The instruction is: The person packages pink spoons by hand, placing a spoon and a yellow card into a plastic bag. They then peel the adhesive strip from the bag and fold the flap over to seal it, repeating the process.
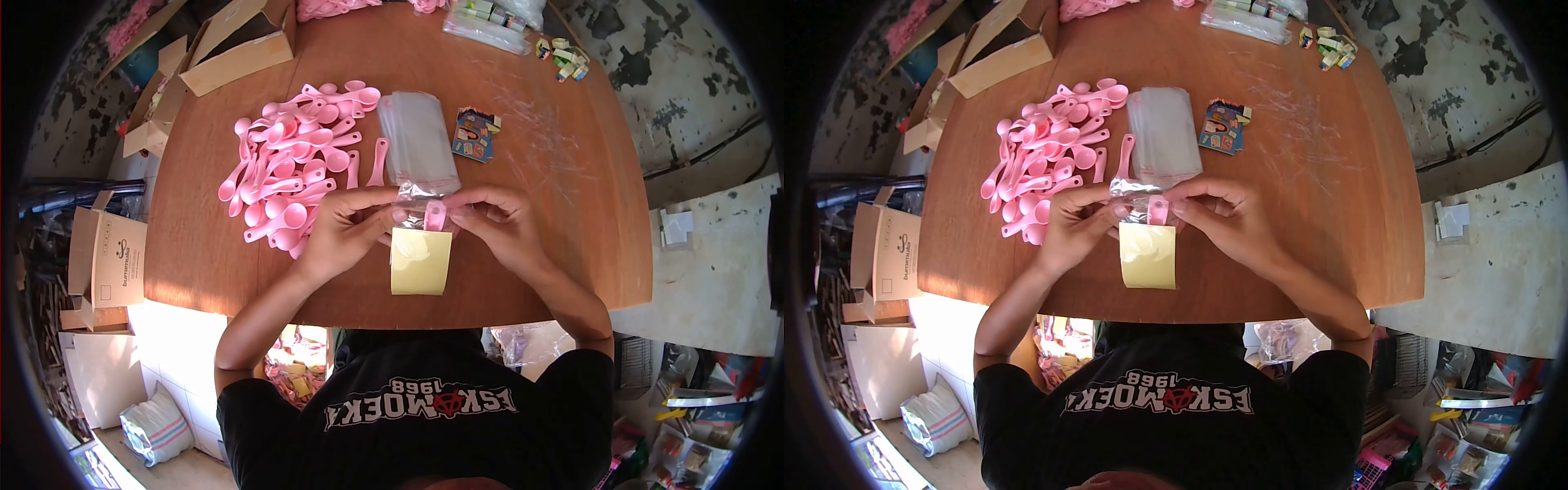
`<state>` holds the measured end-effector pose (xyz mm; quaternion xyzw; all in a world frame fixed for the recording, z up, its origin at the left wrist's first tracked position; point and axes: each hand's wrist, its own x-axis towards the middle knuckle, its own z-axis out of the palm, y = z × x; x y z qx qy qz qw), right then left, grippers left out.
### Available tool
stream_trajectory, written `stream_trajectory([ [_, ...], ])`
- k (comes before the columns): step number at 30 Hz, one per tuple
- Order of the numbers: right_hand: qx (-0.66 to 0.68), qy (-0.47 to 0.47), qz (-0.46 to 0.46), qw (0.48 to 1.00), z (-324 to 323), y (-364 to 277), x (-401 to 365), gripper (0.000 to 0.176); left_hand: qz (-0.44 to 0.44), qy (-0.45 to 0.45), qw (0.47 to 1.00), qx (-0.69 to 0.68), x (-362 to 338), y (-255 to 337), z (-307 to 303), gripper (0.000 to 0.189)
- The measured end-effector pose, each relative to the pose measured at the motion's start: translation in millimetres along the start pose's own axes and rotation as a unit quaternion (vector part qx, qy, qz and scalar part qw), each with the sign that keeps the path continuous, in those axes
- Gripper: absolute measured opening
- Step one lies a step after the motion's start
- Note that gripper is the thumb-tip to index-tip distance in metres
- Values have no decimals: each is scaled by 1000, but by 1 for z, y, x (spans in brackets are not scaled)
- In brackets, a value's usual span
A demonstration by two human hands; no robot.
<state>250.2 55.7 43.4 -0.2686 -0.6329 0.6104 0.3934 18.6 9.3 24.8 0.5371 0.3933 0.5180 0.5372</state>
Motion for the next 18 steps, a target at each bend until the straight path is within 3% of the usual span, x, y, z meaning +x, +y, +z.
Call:
stream_trajectory([
  [2,0,-5,-3,1000,-1,-3,0,15,56,-32,998,23,1,3,-3,20],
  [7,-34,-28,-13,999,-6,-7,0,16,45,-61,997,-15,2,3,-8,18],
  [9,-78,-37,-67,994,-5,-9,1,19,40,-70,996,-33,3,3,-10,18],
  [11,-75,-35,-56,995,-5,-10,1,20,73,-88,993,-37,3,1,-11,18],
  [14,-67,-47,-50,995,-6,-12,0,22,29,-99,986,-128,4,4,-12,17],
  [18,-90,-85,-72,990,-12,-14,1,17,17,-102,988,-114,4,6,-13,14],
])
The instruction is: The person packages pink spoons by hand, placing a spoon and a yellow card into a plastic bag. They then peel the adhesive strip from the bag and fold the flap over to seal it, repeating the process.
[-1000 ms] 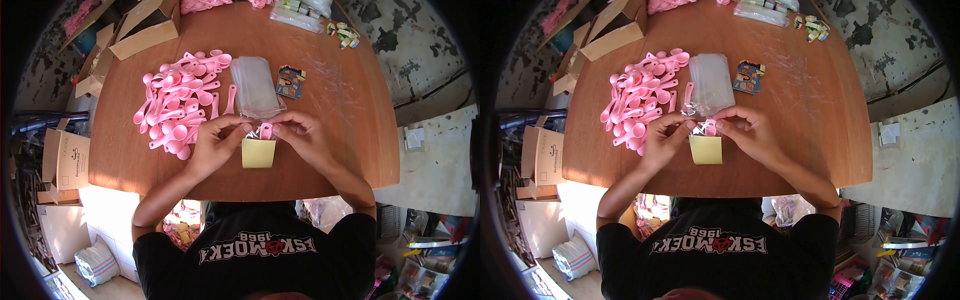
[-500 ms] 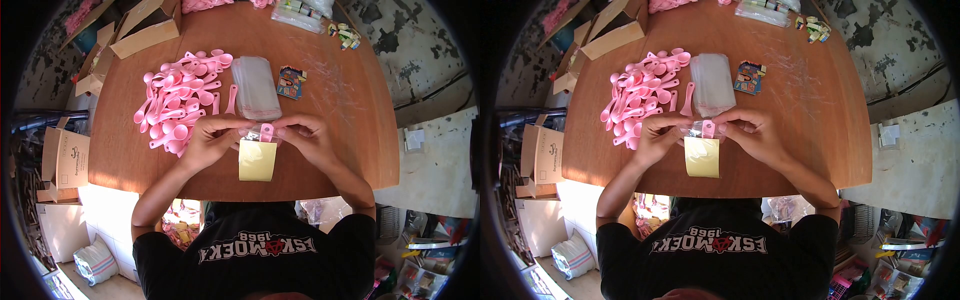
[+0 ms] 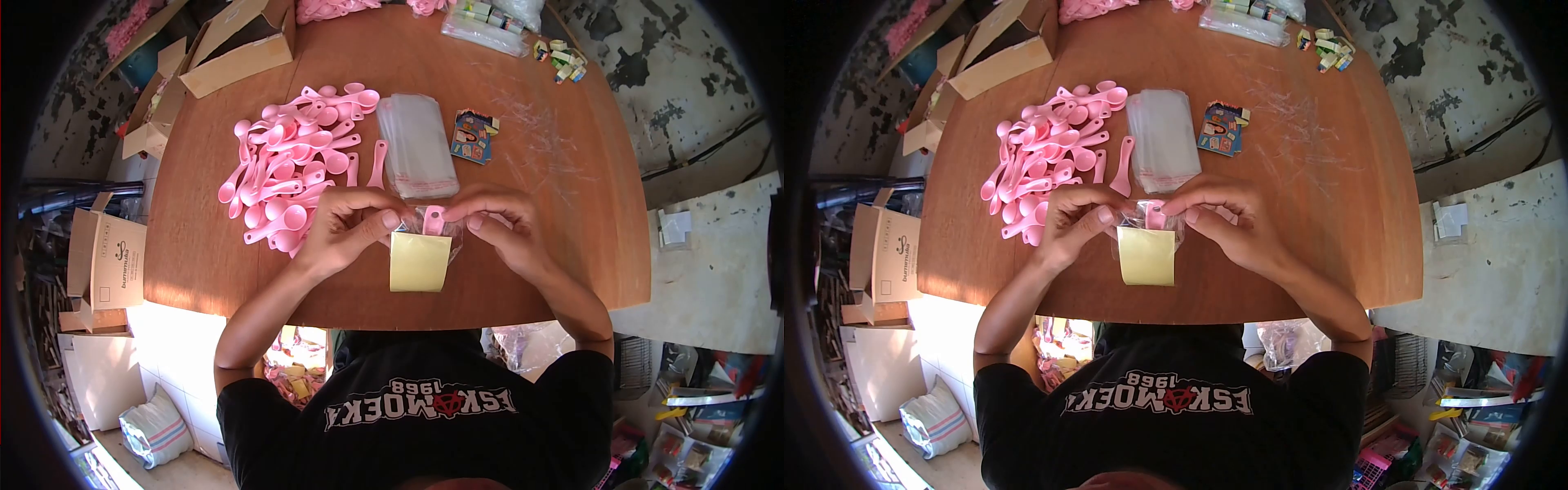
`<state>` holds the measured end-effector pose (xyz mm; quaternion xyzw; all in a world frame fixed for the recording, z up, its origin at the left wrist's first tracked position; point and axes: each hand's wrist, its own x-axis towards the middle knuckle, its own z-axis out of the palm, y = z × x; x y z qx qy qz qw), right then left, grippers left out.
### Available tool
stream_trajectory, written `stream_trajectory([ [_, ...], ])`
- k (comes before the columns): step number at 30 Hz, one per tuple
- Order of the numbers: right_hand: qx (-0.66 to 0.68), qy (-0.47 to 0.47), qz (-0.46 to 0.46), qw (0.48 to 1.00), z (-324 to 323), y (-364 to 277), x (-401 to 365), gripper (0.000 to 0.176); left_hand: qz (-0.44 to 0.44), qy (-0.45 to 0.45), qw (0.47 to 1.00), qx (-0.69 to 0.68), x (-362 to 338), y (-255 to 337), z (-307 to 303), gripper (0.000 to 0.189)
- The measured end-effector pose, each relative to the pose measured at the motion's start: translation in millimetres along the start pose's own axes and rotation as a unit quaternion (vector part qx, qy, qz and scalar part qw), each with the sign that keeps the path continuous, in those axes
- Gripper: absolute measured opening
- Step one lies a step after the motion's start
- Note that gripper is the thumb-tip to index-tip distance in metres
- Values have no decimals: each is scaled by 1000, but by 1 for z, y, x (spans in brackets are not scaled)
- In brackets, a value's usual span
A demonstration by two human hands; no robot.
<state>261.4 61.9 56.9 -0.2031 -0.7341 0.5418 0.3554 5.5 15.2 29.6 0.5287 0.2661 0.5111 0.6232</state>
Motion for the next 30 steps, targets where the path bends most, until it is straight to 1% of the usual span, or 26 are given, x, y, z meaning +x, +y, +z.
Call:
stream_trajectory([
  [1,0,0,0,1000,3,-1,-1,17,27,14,996,79,0,-2,1,14],
  [2,41,20,19,999,9,-1,-1,15,55,28,986,158,1,-4,2,15],
  [3,82,40,39,995,14,-2,-1,15,55,27,986,158,1,-4,4,15],
  [4,81,40,38,995,15,-1,0,15,34,37,987,151,1,-4,7,20],
  [5,38,44,27,998,17,1,0,19,13,47,988,145,1,-3,8,25],
  [6,-6,48,16,999,18,2,1,23,14,47,988,146,0,-3,7,25],
  [7,-6,47,15,999,21,1,0,23,19,46,989,142,-1,-3,6,29],
  [9,5,53,34,998,27,0,-3,32,24,46,989,139,-6,0,3,32],
  [10,4,52,33,998,29,0,-3,32,3,42,989,140,-11,3,2,35],
  [12,8,0,43,999,31,-2,-4,40,-17,39,989,141,-24,10,-1,37],
  [13,-10,-42,27,999,30,-1,-4,46,-23,50,988,144,-34,13,-3,39],
  [14,-10,-44,27,999,32,-3,-5,46,-28,61,987,146,-45,18,-5,40],
  [16,-7,-72,56,996,35,-12,-6,48,-7,110,968,224,-84,42,-15,44],
  [17,-7,-75,46,996,34,-17,-4,49,70,141,952,263,-109,54,-26,45],
  [18,-6,-75,45,996,31,-15,-5,49,165,195,933,254,-141,58,-40,49],
  [19,-2,-55,45,997,26,-13,-6,48,206,280,909,229,-180,65,-52,52],
  [20,2,-34,46,998,21,-11,-6,47,262,363,863,234,-225,69,-70,54],
  [21,30,-8,51,998,18,-10,-5,42,279,444,822,223,-267,74,-81,54],
  [22,31,-8,52,998,11,-8,-2,42,286,525,764,244,-302,77,-90,52],
  [23,-11,14,53,998,4,-4,1,40,277,632,686,230,-330,74,-95,49],
  [24,-53,37,54,996,-3,1,5,38,261,694,628,238,-370,57,-107,47],
  [25,-68,62,42,995,-7,8,9,33,211,770,547,252,-371,42,-96,45],
  [26,-67,60,43,995,-11,15,12,33,143,817,506,237,-395,16,-99,42],
  [28,-139,77,43,986,-17,24,18,29,65,844,484,222,-477,-81,-142,44],
  [29,-184,97,41,977,-14,26,23,22,-29,841,486,235,-489,-126,-148,50],
  [30,-182,94,40,978,-14,31,27,22,-171,830,497,189,-486,-151,-149,62],
])
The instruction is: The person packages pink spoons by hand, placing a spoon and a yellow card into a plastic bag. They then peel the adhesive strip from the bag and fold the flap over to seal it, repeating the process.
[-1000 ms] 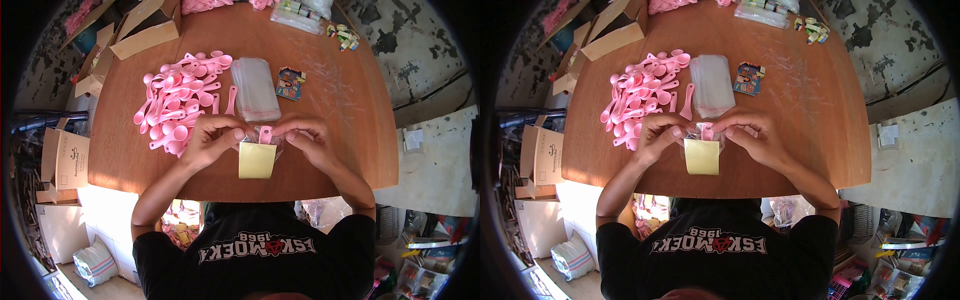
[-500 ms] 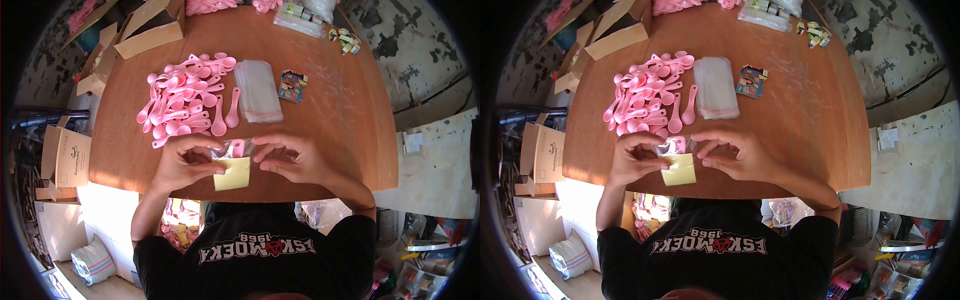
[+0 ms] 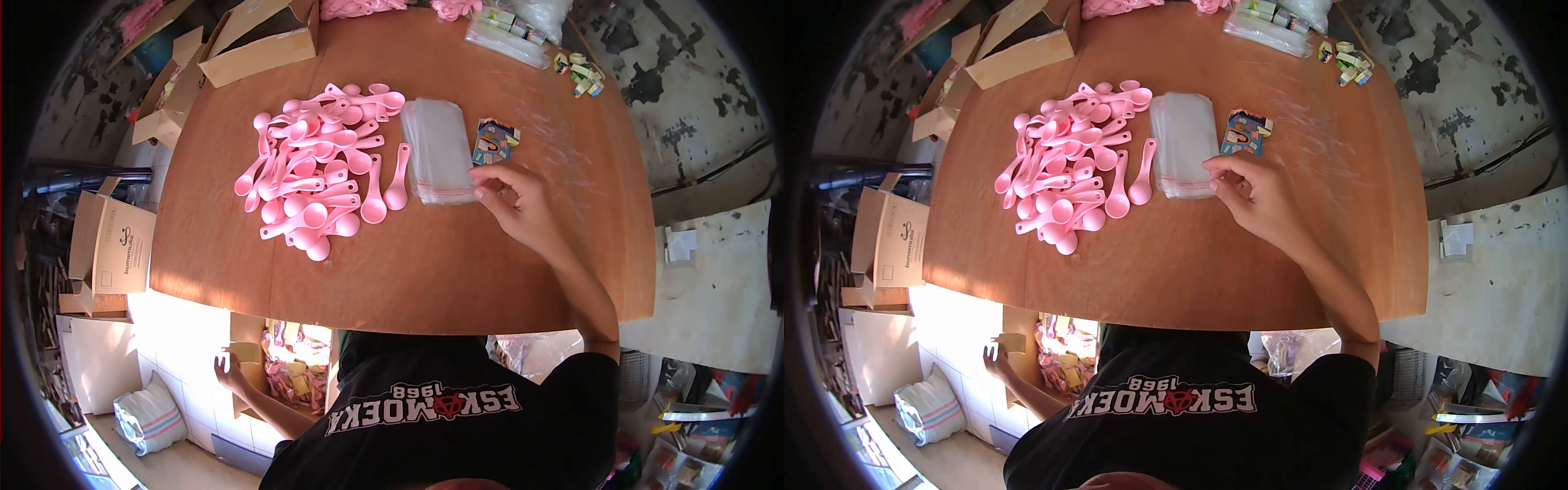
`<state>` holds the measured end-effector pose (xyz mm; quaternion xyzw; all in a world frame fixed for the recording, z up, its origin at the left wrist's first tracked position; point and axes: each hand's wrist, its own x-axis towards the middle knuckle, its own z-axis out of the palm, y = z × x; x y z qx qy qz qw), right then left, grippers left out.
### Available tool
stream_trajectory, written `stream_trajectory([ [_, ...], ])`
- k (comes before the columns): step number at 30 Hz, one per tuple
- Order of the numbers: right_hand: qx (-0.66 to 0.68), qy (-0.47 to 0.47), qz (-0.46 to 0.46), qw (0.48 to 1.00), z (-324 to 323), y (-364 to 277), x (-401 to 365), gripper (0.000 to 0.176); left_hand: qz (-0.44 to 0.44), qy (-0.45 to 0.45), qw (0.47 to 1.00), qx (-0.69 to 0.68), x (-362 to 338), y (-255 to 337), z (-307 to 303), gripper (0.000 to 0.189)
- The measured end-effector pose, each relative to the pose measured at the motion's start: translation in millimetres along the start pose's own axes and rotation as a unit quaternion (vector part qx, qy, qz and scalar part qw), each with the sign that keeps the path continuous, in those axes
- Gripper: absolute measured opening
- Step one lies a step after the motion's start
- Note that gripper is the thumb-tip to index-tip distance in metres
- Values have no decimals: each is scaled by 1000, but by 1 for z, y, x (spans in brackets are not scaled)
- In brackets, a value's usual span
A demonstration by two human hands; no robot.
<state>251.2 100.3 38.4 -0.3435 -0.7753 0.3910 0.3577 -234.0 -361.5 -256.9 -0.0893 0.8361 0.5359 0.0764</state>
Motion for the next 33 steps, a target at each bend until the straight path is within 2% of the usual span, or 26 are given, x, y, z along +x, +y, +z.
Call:
stream_trajectory([
  [1,-60,-10,-24,998,3,9,5,19,57,-29,979,193,32,-65,8,76],
  [2,-118,-18,-46,992,6,18,9,16,159,33,923,350,-4,-44,28,85],
  [4,-159,-31,-47,986,14,29,17,16,226,131,946,193,12,-25,40,83],
  [5,-202,-50,-51,977,17,33,21,15,233,195,934,187,-11,25,45,75],
  [6,-205,-50,-51,976,19,39,24,15,237,260,919,179,-48,103,47,66],
  [8,-223,-71,-30,972,21,49,30,13,403,252,880,5,-83,204,55,46],
  [10,-226,-69,-20,972,20,54,36,11,444,118,871,-174,-140,291,77,32],
  [12,-223,-64,-9,973,21,58,39,10,524,-67,822,-214,-197,333,107,29],
  [13,-206,-57,-6,977,21,60,39,10,560,-209,767,-232,-225,340,128,24],
  [14,-189,-50,-4,981,22,61,38,9,649,-311,686,-106,-249,360,137,24],
  [15,-188,-49,-3,981,22,60,37,9,674,-417,608,-33,-268,366,154,30],
  [16,-186,-43,6,982,21,57,36,9,689,-494,530,-25,-288,368,178,30],
  [17,-184,-37,16,982,19,54,35,9,699,-518,493,-2,-306,365,200,38],
  [19,-166,-42,35,985,16,46,33,10,700,-562,440,25,-324,346,247,38],
  [20,-148,-51,51,986,14,44,32,10,700,-563,438,24,-329,339,262,38],
  [21,-149,-48,51,986,12,44,31,10,728,-548,409,42,-333,334,276,38],
  [22,-146,11,29,989,10,44,30,11,755,-532,380,59,-336,334,284,39],
  [23,-143,69,8,987,10,42,27,13,751,-540,372,74,-336,334,288,39],
  [24,-143,70,9,987,7,38,23,13,751,-542,370,74,-336,333,289,39],
  [26,-180,73,-12,981,1,13,12,13,630,-593,489,109,-338,337,281,40],
  [27,-181,73,-9,981,1,9,5,13,628,-596,488,109,-338,335,278,40],
  [29,-251,-21,-77,965,5,0,-4,12,633,-524,570,-4,-339,336,276,43],
  [30,-252,-21,-75,965,10,-6,-9,12,632,-525,570,-5,-338,340,274,43],
  [32,-146,-63,-52,986,23,-19,-16,11,749,-470,465,-40,-335,350,271,39],
  [33,-113,-92,-53,988,25,-22,-17,12,749,-470,465,-40,-329,349,273,39],
])
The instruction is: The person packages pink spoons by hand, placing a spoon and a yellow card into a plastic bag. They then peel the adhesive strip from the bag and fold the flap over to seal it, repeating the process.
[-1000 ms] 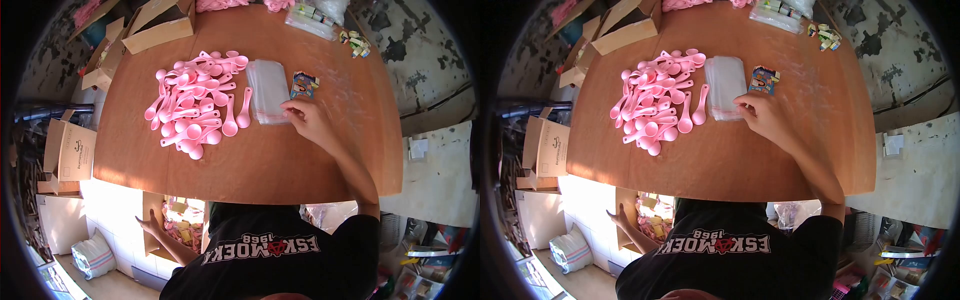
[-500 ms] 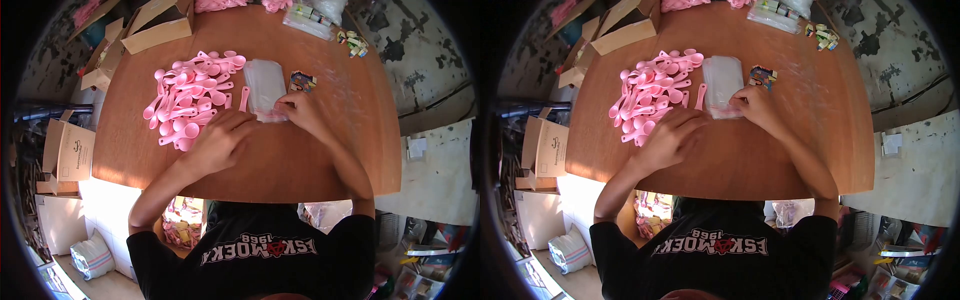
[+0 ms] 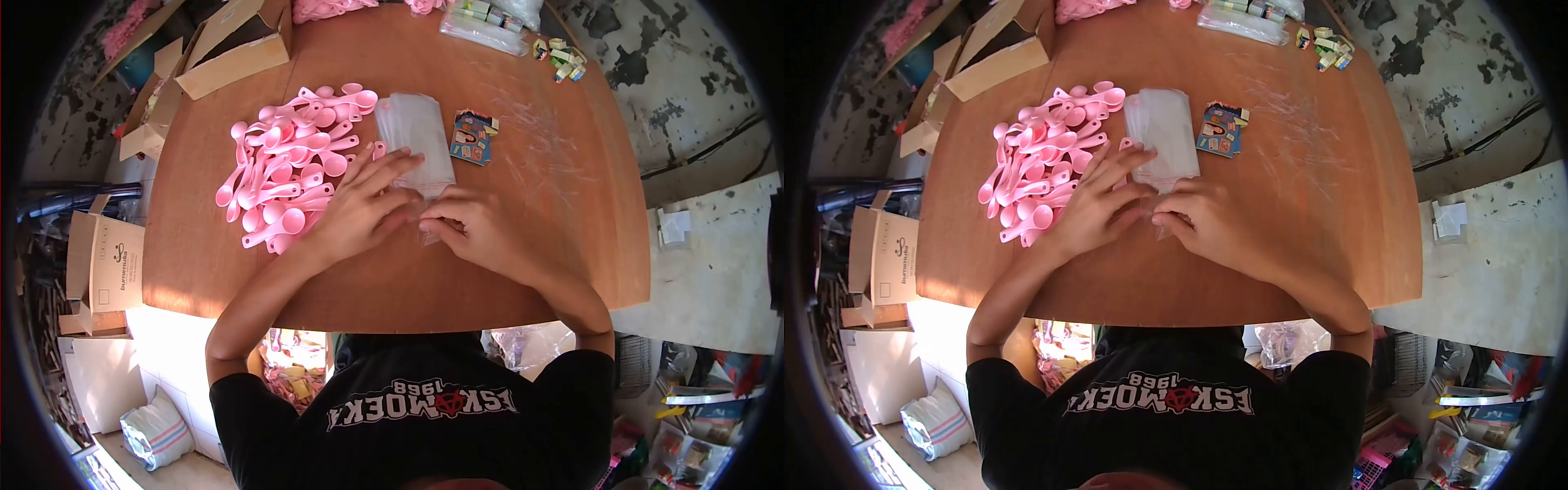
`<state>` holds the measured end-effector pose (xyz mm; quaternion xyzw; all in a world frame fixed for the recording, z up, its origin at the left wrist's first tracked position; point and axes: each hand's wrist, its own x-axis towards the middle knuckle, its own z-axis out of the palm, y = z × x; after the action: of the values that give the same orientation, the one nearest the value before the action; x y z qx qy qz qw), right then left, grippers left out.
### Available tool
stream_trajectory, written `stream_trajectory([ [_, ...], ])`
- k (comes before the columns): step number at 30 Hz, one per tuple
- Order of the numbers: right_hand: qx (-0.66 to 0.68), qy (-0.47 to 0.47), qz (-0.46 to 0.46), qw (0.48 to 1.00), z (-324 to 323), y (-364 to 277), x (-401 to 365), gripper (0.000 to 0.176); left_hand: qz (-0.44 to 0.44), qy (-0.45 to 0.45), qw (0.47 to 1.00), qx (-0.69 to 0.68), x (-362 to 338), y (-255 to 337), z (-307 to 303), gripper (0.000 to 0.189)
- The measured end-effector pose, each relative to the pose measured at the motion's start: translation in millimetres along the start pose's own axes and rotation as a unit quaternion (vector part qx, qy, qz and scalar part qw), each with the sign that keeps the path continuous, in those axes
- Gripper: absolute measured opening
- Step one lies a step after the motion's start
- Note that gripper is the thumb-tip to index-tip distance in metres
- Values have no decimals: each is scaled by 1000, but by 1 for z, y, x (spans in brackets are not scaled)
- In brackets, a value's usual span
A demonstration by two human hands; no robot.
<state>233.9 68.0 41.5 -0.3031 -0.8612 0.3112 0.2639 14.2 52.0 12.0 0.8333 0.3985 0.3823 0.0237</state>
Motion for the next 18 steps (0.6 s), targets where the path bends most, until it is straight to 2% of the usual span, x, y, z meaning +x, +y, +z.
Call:
stream_trajectory([
  [2,24,-27,31,999,-9,2,5,13,67,-65,994,-49,-5,-10,-2,26],
  [3,48,-53,62,996,-16,6,9,13,69,-66,994,-48,-7,-11,-3,26],
  [4,3,-51,109,993,-26,19,17,15,42,-59,992,-104,-8,-12,-4,22],
  [5,2,-48,110,993,-35,42,24,15,15,-53,985,-161,-8,-11,-5,19],
  [6,-120,18,66,990,-40,70,28,17,18,-53,985,-163,-10,-9,-7,19],
  [7,-240,82,19,967,-42,89,26,20,-91,-84,961,-249,-13,-7,-10,20],
  [8,-244,82,18,966,-41,99,22,20,-197,-111,917,-329,-14,-6,-12,22],
  [10,-331,89,-25,939,-40,108,19,27,-195,-85,904,-370,-17,-12,-9,22],
  [14,-338,90,-33,936,-37,107,15,27,-225,-25,856,-465,-17,-13,-6,27],
  [17,-258,70,10,964,-45,98,16,20,-253,-26,848,-464,-15,-13,-7,25],
  [18,-246,112,63,961,-48,92,15,18,-255,-26,848,-463,-15,-14,-8,25],
])
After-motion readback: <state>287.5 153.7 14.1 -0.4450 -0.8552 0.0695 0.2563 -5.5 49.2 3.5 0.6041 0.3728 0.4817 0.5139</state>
